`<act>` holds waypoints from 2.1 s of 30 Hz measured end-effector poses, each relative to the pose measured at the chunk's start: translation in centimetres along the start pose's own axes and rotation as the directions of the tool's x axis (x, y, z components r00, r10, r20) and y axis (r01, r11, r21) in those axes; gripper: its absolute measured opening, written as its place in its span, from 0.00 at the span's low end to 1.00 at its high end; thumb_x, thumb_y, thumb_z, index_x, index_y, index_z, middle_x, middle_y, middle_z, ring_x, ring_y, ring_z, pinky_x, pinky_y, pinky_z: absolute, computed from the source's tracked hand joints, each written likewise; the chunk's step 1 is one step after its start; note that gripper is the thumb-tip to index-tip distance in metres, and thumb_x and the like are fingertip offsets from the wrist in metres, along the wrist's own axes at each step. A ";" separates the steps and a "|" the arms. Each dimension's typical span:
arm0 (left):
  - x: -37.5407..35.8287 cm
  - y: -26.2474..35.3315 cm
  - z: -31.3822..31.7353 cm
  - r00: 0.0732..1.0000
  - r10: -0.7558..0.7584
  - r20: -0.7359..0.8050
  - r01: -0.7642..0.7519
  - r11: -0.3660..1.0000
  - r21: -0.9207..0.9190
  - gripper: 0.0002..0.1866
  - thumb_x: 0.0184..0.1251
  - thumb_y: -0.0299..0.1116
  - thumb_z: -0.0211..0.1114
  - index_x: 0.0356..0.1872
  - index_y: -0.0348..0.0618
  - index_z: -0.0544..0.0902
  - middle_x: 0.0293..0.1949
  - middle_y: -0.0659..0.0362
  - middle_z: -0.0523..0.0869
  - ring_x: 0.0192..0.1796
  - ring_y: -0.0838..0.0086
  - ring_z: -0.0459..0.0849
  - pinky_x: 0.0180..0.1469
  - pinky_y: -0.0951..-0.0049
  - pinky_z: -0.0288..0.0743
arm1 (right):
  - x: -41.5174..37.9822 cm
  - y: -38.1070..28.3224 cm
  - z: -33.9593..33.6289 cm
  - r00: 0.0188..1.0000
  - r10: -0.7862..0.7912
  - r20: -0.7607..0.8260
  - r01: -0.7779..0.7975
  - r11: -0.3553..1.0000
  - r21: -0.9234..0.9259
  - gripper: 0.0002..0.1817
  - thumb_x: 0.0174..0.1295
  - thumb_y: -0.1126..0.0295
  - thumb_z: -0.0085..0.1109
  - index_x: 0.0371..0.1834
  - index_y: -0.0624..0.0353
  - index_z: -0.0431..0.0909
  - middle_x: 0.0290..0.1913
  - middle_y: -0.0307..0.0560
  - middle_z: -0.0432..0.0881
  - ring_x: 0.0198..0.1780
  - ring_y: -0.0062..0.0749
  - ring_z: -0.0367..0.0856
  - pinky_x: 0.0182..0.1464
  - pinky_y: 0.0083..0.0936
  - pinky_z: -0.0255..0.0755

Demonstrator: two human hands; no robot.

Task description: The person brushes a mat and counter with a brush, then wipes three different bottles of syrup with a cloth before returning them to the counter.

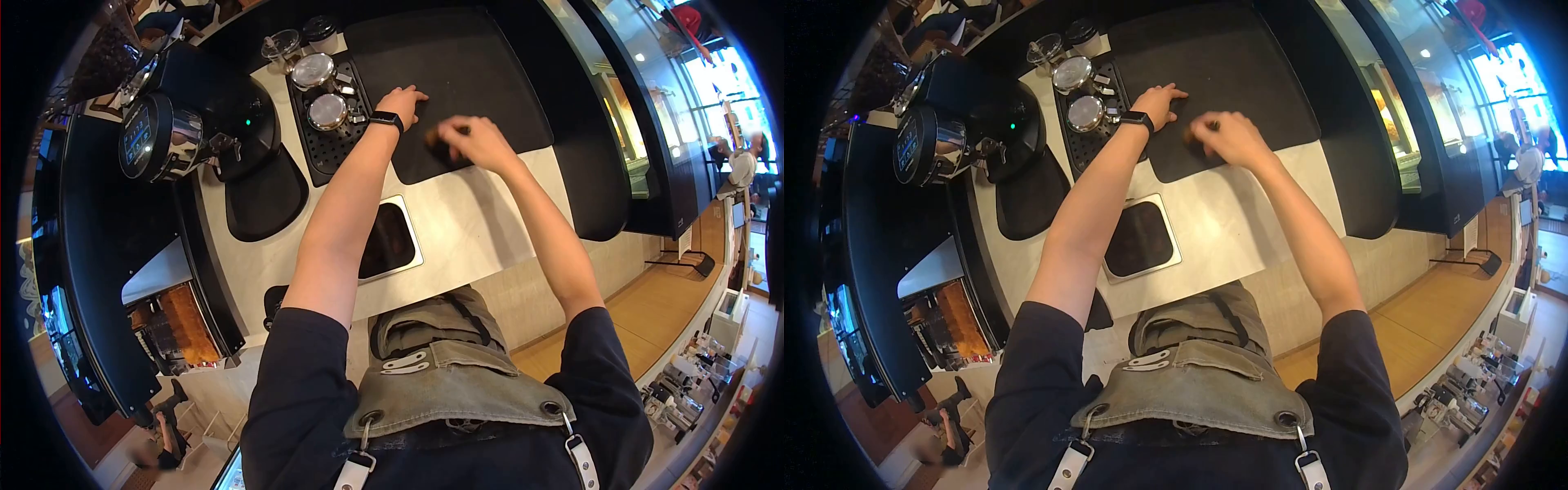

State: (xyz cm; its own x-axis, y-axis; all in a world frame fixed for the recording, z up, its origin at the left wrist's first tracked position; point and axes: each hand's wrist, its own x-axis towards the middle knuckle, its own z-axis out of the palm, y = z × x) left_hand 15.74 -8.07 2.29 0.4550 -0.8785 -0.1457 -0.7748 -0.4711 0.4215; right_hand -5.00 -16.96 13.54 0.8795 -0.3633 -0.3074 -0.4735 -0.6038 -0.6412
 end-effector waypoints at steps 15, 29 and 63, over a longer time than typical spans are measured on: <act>-0.8 1.0 -0.6 0.999 -0.037 -0.015 0.037 0.999 0.002 0.34 0.63 0.26 0.75 0.71 0.62 0.80 0.80 0.58 0.69 0.78 0.56 0.71 0.79 0.57 0.70 | 0.8 5.5 -7.6 0.974 0.075 -0.214 -0.070 0.997 0.028 0.21 0.64 0.54 0.60 0.38 0.62 0.91 0.18 0.46 0.83 0.20 0.28 0.83 0.31 0.28 0.77; -0.6 0.9 -0.3 0.998 -0.026 -0.055 0.026 1.000 -0.007 0.33 0.61 0.25 0.76 0.69 0.61 0.82 0.79 0.57 0.71 0.78 0.57 0.71 0.78 0.58 0.71 | 2.1 10.7 -12.1 0.914 0.296 0.278 -0.261 0.953 -0.156 0.19 0.63 0.57 0.61 0.37 0.63 0.90 0.17 0.47 0.82 0.19 0.28 0.82 0.28 0.27 0.77; -4.2 2.5 2.0 0.972 0.052 -0.229 -0.024 0.993 0.120 0.33 0.64 0.18 0.67 0.71 0.53 0.78 0.78 0.48 0.71 0.80 0.50 0.66 0.79 0.52 0.69 | -9.5 17.4 -6.9 0.926 -0.034 -0.376 -0.093 0.945 -0.313 0.27 0.71 0.48 0.60 0.51 0.63 0.90 0.39 0.63 0.91 0.45 0.56 0.90 0.58 0.44 0.79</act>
State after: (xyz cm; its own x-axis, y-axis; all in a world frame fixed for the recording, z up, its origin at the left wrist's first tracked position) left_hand 11.06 -5.73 2.16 0.5029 -0.8602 0.0852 -0.8326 -0.4556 0.3149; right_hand -21.92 -28.93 10.10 0.8125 -0.5830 0.0018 -0.5440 -0.7592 -0.3575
